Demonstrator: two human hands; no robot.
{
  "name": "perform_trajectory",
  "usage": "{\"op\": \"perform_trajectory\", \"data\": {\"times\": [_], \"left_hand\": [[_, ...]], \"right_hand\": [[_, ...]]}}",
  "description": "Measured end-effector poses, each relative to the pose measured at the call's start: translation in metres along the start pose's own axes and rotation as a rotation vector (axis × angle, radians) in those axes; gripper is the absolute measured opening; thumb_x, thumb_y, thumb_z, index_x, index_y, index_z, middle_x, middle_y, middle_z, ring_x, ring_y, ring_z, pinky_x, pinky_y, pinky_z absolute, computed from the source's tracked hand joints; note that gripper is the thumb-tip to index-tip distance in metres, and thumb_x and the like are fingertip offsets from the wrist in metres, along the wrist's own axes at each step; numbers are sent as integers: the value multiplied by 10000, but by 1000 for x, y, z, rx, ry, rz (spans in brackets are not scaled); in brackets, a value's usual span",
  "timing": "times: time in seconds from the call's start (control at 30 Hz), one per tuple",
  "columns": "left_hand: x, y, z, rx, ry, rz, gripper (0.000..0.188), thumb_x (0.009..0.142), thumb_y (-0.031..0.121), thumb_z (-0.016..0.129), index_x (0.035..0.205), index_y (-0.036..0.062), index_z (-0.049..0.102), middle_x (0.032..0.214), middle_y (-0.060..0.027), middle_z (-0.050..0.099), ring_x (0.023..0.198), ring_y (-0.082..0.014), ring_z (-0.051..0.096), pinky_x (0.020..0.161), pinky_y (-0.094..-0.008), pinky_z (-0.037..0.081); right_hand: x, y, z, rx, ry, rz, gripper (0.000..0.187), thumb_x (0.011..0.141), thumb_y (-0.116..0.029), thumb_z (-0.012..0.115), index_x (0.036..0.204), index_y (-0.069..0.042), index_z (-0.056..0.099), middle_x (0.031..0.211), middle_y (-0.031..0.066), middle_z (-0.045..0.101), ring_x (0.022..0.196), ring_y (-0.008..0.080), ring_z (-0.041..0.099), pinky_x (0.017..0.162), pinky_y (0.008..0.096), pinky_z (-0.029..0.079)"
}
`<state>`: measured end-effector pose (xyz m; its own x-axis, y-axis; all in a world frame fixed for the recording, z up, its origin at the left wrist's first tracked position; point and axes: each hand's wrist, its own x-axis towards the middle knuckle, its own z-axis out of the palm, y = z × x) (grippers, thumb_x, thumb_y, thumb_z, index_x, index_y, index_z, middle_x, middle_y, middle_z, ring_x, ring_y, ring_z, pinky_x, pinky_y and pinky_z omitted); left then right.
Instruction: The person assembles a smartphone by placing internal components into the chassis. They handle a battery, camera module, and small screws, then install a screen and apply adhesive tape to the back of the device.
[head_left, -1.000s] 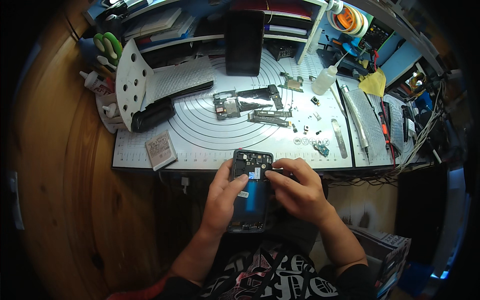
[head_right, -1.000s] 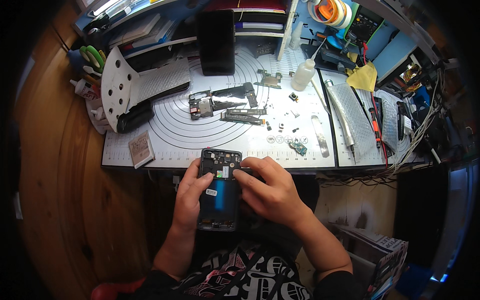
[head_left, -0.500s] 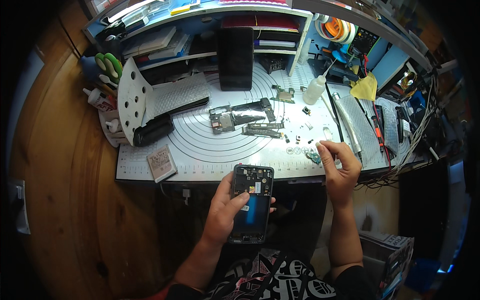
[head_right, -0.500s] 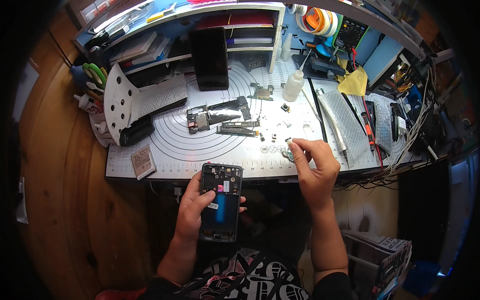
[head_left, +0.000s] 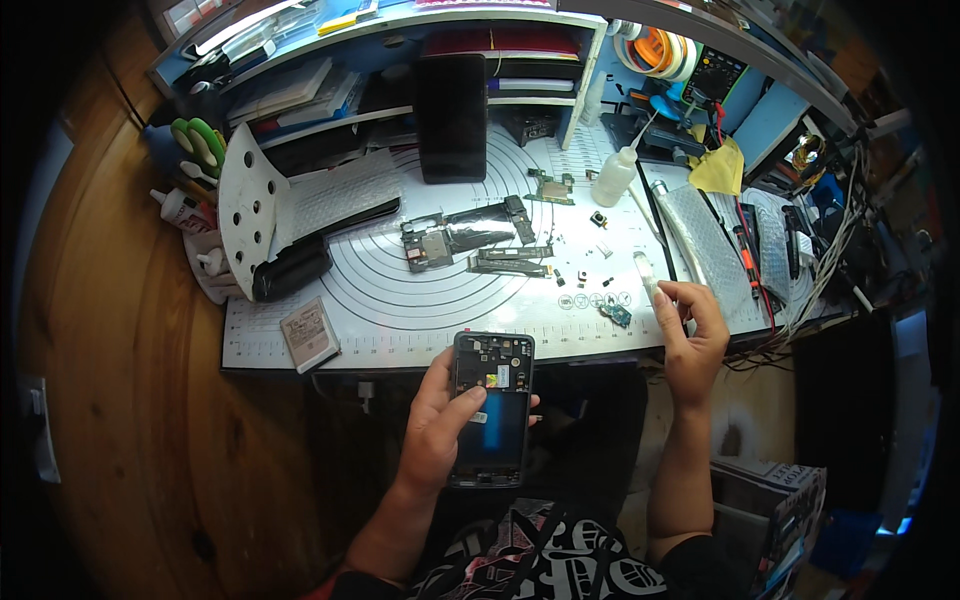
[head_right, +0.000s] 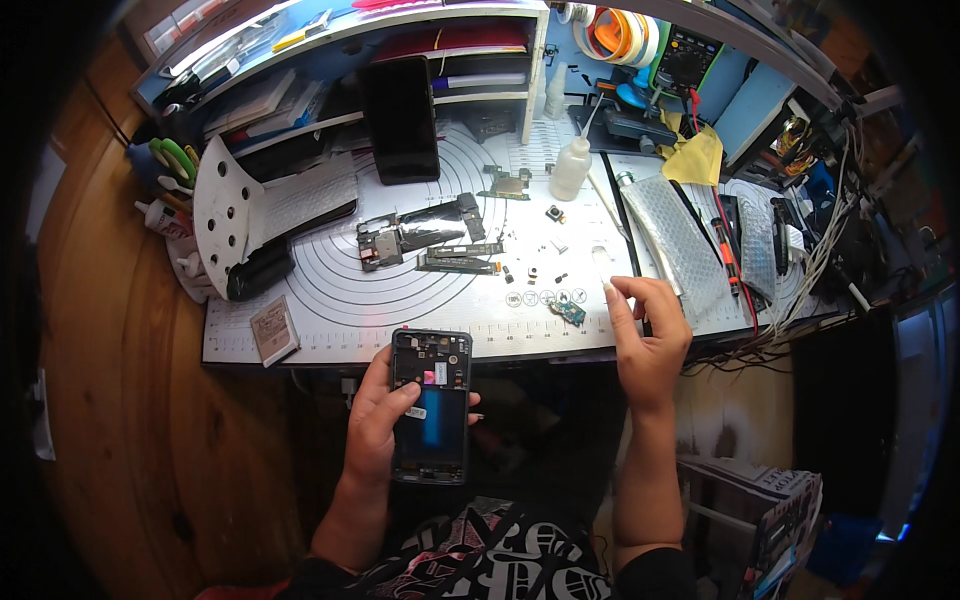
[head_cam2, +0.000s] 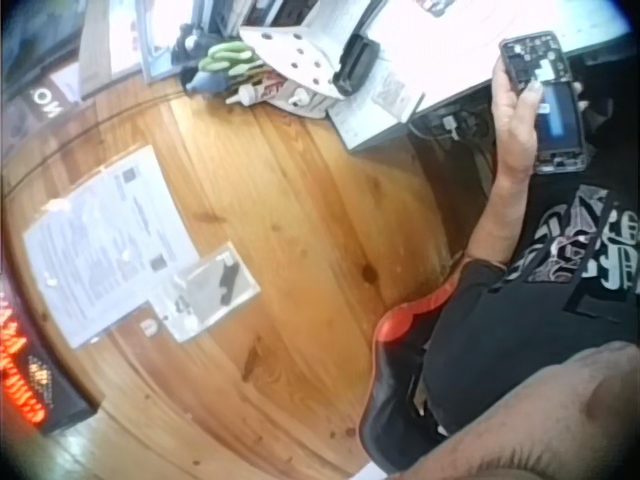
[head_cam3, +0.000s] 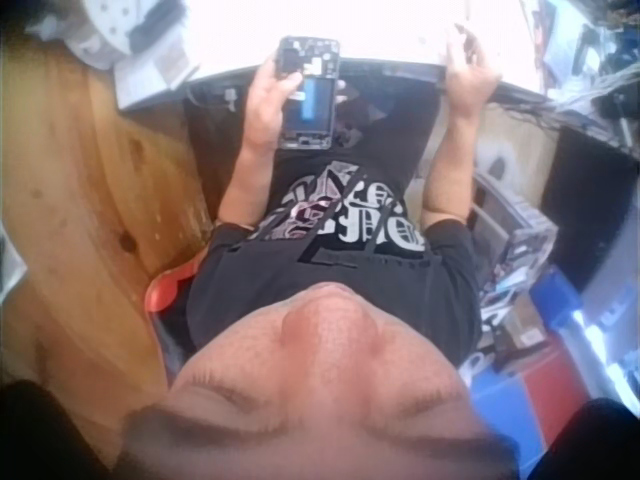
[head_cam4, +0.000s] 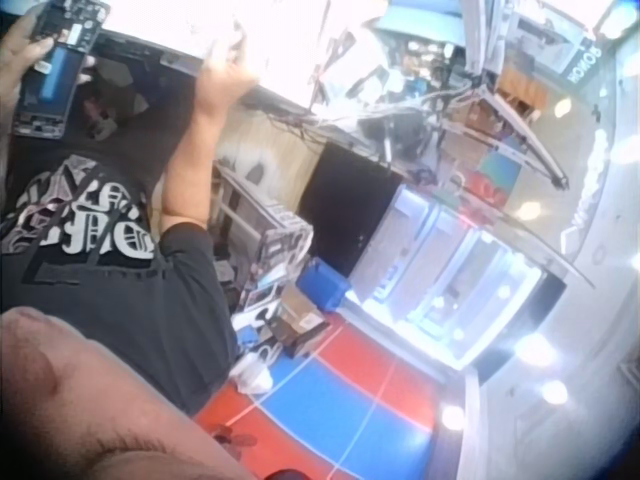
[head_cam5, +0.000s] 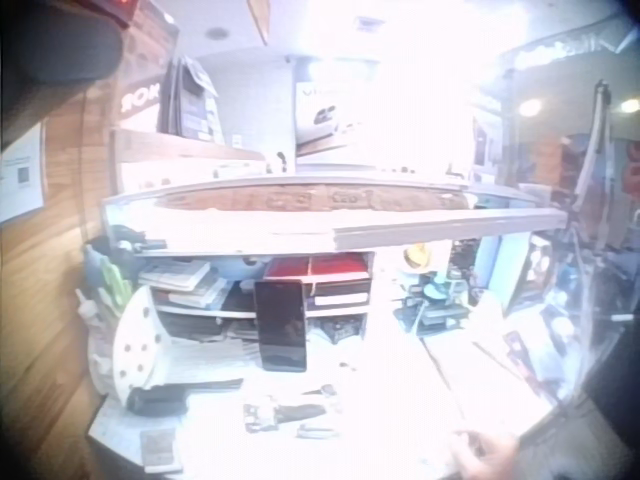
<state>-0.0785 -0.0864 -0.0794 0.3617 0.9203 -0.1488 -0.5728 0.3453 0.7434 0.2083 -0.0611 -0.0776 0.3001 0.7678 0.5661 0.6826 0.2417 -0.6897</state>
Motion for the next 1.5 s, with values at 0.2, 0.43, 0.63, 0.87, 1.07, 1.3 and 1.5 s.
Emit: {"op": "perform_trajectory", "data": {"times": [0.2, 0.43, 0.63, 0.87, 1.07, 1.3, 1.5], "left_hand": [[2, 0, 1, 0, 26, -13, 528, 995, 139, 450, 1471, -61, 336, 1298, -289, 578, 1077, -449, 689, 911, -583, 606], [2, 2, 1, 19, -5, -22, 542, 994, 167, 399, 1481, -59, 321, 1313, -300, 572, 1100, -459, 678, 931, -586, 593], [1, -1, -3, -73, -25, -29, 542, 1002, 180, 380, 1488, -52, 318, 1339, -305, 566, 1141, -477, 659, 964, -605, 568], [1, 0, -4, -79, -41, -12, 568, 1006, 221, 385, 1501, -46, 310, 1339, -298, 573, 1132, -468, 666, 960, -598, 573], [2, 0, -4, -92, -44, -9, 563, 1007, 228, 381, 1499, -40, 321, 1329, -290, 581, 1124, -467, 670, 963, -598, 572], [2, 2, -6, -121, -54, 5, 556, 1005, 200, 361, 1490, -68, 321, 1326, -294, 575, 1127, -432, 671, 964, -550, 583], [2, 2, -8, -140, -31, 13, 553, 1005, 190, 352, 1488, -78, 320, 1330, -292, 570, 1128, -422, 671, 961, -535, 588]], "right_hand": [[-3, 0, -2, -8, -7, 12, 121, 886, -1, 749, 1007, -5, 750, 931, 63, 691, 736, 125, 542, 662, 259, 445], [-8, -7, -4, -61, -99, 29, 112, 872, -44, 770, 980, -16, 763, 947, 60, 662, 805, 164, 599, 684, 277, 464], [-13, -8, -5, -100, -134, 11, 121, 870, -60, 775, 981, -13, 762, 967, 64, 648, 840, 181, 604, 707, 292, 474], [-14, -9, -6, -49, -141, 35, 109, 876, -53, 768, 976, -10, 762, 966, 66, 647, 823, 166, 594, 692, 276, 462], [-12, -11, -6, -55, -152, 45, 104, 877, -48, 766, 974, -10, 763, 962, 59, 644, 815, 159, 590, 681, 273, 460], [-10, -13, -5, -72, -151, 8, 95, 874, -42, 764, 964, -8, 762, 957, 59, 643, 825, 166, 603, 693, 277, 470], [-5, -14, -4, -59, -148, 1, 92, 872, -36, 761, 958, -3, 758, 954, 71, 646, 853, 190, 630, 748, 298, 497]]}}
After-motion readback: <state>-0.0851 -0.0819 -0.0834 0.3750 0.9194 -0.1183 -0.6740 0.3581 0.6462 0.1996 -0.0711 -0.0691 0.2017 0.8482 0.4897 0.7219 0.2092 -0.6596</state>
